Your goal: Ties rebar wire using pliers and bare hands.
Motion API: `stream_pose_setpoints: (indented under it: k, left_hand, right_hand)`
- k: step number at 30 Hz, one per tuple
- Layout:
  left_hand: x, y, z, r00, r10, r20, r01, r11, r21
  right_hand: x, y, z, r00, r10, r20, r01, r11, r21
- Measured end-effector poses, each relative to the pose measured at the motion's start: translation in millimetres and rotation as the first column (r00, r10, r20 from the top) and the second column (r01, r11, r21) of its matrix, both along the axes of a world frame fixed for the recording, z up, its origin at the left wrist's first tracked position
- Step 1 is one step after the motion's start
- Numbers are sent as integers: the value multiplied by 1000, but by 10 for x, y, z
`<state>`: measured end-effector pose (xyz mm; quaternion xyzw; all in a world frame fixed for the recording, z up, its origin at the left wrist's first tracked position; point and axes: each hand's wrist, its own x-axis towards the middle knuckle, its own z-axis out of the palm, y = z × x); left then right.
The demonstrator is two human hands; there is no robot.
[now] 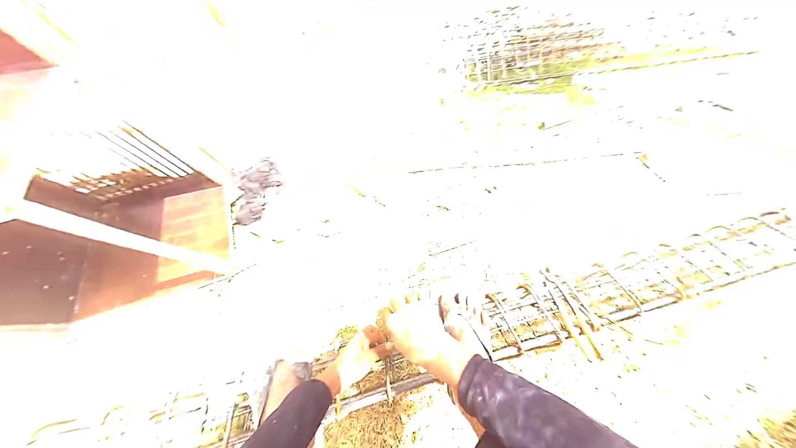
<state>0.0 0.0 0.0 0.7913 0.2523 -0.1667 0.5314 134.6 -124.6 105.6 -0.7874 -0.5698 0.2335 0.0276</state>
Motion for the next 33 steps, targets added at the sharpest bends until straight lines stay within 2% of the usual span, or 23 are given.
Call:
stream_pose_setpoints:
  k: [3, 6, 9, 14, 17, 20, 23, 26, 29, 33]
  left_hand:
    - [39, 9, -36, 999, 6, -33, -6, 1000, -19]
    - [79, -38, -21, 994, 94, -62, -98, 994, -56]
    - [121, -83, -54, 984, 144, -109, -150, 987, -52]
    - [33, -134, -82, 998, 45, -50, -42, 997, 57]
    - [-11, -147, -55, 1000, 11, -20, -9, 994, 111]
    - [2, -217, -68, 998, -59, 0, 57, 963, 263]
    - [111, -388, 142, 964, -128, -235, 230, 843, 485]
    - [320, -553, 405, 860, -107, -500, 409, 730, 548]
    - [410, -647, 444, 821, -70, -566, 435, 719, 542]
    - [367, -690, 419, 835, -85, -544, 432, 713, 552]
  right_hand:
    - [119, 30, -62, 996, -89, 21, 91, 986, -143]
    - [109, 37, 42, 991, -128, 44, 134, 957, -258]
    - [87, 8, 97, 982, -168, 90, 187, 936, -298]
    - [132, -111, 123, 974, -220, 60, 227, 923, -309]
    - [126, -117, 125, 978, -196, 70, 208, 928, -310]
    - [132, -125, 130, 980, -186, 71, 199, 935, -294]
    - [130, -171, 98, 979, -184, 84, 200, 949, -245]
    - [120, -213, 125, 978, -207, 25, 207, 956, -207]
    - [94, -277, 123, 980, -201, 4, 200, 970, -135]
    - [97, -284, 167, 987, -153, 38, 158, 970, -187]
